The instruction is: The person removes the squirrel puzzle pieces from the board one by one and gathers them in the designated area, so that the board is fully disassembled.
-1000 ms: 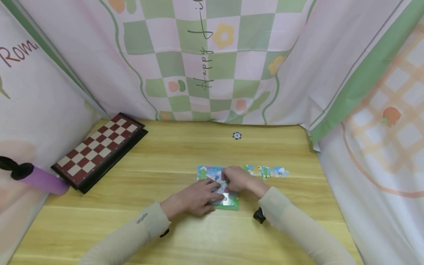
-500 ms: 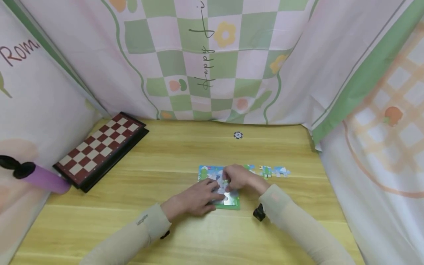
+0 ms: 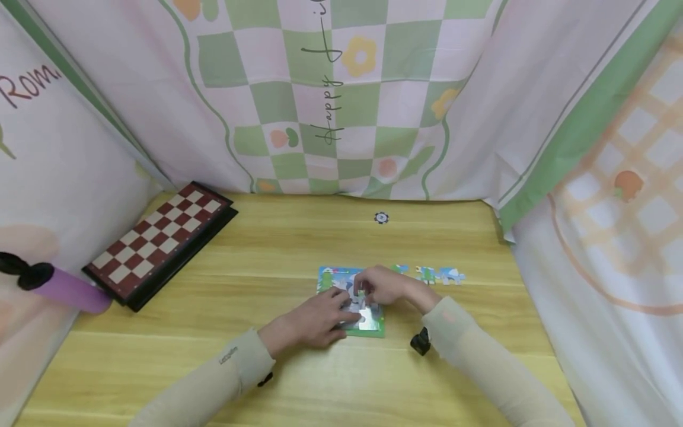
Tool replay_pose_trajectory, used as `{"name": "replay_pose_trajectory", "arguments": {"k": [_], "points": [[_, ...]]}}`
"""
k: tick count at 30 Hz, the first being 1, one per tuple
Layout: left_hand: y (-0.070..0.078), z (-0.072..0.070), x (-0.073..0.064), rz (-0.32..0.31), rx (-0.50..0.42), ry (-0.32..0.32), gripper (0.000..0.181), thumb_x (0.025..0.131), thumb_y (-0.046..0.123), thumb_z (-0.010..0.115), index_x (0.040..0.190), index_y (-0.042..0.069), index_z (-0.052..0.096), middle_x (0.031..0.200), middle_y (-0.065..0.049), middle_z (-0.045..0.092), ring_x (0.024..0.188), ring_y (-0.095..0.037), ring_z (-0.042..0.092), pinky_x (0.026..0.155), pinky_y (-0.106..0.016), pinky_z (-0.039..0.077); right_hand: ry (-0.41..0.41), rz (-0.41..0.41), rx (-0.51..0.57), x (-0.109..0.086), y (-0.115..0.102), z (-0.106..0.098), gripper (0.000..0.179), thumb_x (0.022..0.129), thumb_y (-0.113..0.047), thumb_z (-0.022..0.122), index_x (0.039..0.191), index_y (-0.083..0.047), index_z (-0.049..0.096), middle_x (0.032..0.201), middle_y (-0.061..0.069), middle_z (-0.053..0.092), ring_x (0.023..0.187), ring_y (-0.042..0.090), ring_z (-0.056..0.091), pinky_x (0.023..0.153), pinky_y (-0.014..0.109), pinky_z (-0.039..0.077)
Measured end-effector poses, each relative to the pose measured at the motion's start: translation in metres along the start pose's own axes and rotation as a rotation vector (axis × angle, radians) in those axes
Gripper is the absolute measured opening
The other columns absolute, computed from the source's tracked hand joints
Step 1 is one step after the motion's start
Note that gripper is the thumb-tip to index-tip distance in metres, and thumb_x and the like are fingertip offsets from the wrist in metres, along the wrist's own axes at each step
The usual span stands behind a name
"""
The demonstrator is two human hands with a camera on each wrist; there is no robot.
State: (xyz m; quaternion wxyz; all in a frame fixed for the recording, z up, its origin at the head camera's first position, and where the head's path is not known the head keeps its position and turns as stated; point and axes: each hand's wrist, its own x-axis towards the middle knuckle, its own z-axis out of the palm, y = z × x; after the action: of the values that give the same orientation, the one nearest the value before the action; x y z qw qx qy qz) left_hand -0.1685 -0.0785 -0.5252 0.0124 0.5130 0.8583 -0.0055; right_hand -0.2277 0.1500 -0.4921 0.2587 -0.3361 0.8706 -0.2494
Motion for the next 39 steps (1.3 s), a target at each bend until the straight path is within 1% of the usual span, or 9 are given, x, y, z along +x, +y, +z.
{"name": "replay_pose_trajectory", "arguments": {"k": [4,8,15,21,24,29,32,35,39], "points": [[0.0,-0.001,-0.002,0.001,0.014,0.004,0.046,0.098,0.047,0.066,0.141,0.032,0.063,0.128,-0.004,0.061,0.124,-0.023,0.056,0.111,-0.036,0.051,0.029,-0.005,0.0,-0.002,-0.004,-0.004,0.024,0.086,0.006,0.069,0.103,-0.011,0.073,0.097,0.005,0.073,0.089,0.014,0.065,0.083,0.029,0.059],[-0.001,-0.002,-0.002,-0.001,0.016,0.001,0.045,0.098,0.048,0.066,0.14,0.032,0.063,0.127,-0.004,0.061,0.123,-0.023,0.057,0.11,-0.037,0.051,0.099,-0.006,0.014,-0.005,-0.003,-0.013,0.025,0.087,0.005,0.068,0.105,-0.011,0.073,0.106,0.008,0.075,0.097,0.02,0.07,0.09,0.038,0.062],[-0.004,0.001,-0.003,-0.043,-0.042,-0.05,0.046,0.098,0.047,0.066,0.142,0.036,0.061,0.132,-0.003,0.059,0.127,-0.022,0.054,0.112,-0.037,0.049,0.188,0.022,0.048,-0.009,0.009,-0.037,0.024,0.09,0.004,0.067,0.11,-0.007,0.074,0.105,0.012,0.075,0.096,0.022,0.071,0.087,0.039,0.063],[-0.011,0.0,-0.012,-0.074,-0.099,-0.05,0.045,0.095,0.045,0.07,0.139,0.036,0.063,0.133,-0.004,0.058,0.124,-0.022,0.053,0.11,-0.039,0.05,0.238,0.056,0.021,-0.009,0.026,-0.048,0.023,0.09,0.005,0.068,0.111,-0.003,0.074,0.103,0.014,0.075,0.095,0.025,0.071,0.088,0.042,0.063],[-0.016,0.0,-0.019,-0.114,-0.14,-0.055,0.045,0.093,0.043,0.073,0.136,0.036,0.065,0.135,-0.004,0.058,0.125,-0.022,0.053,0.11,-0.041,0.05,0.237,0.092,0.013,-0.008,0.031,-0.048,0.024,0.09,0.004,0.069,0.112,-0.003,0.074,0.103,0.014,0.074,0.095,0.025,0.07,0.088,0.042,0.062],[-0.024,0.001,-0.029,-0.17,-0.184,-0.056,0.043,0.092,0.04,0.076,0.133,0.035,0.067,0.138,-0.003,0.057,0.127,-0.022,0.051,0.112,-0.043,0.048,0.235,0.082,-0.005,-0.002,0.038,-0.042,0.023,0.087,0.005,0.071,0.108,-0.003,0.074,0.097,0.012,0.075,0.088,0.021,0.07,0.082,0.037,0.062],[-0.026,0.0,-0.033,-0.179,-0.201,-0.054,0.042,0.091,0.039,0.076,0.133,0.035,0.067,0.138,-0.003,0.058,0.127,-0.022,0.052,0.112,-0.044,0.048,0.22,0.073,0.002,0.001,0.041,-0.035,0.024,0.086,0.005,0.072,0.108,-0.003,0.075,0.095,0.011,0.075,0.084,0.017,0.068,0.078,0.031,0.061],[-0.027,-0.001,-0.034,-0.181,-0.207,-0.058,0.043,0.091,0.038,0.077,0.132,0.034,0.068,0.137,-0.003,0.058,0.126,-0.021,0.052,0.111,-0.044,0.049,0.209,0.094,0.024,0.005,0.042,-0.029,0.027,0.087,0.005,0.071,0.112,-0.002,0.074,0.095,0.011,0.075,0.083,0.016,0.067,0.076,0.029,0.061],[-0.027,-0.003,-0.034,-0.187,-0.208,-0.057,0.043,0.09,0.037,0.078,0.132,0.034,0.068,0.136,-0.003,0.058,0.126,-0.021,0.052,0.112,-0.044,0.049,0.23,0.135,-0.017,0.008,0.041,-0.023,0.03,0.087,0.003,0.07,0.116,-0.003,0.074,0.1,0.011,0.075,0.087,0.019,0.067,0.08,0.036,0.061]]}}
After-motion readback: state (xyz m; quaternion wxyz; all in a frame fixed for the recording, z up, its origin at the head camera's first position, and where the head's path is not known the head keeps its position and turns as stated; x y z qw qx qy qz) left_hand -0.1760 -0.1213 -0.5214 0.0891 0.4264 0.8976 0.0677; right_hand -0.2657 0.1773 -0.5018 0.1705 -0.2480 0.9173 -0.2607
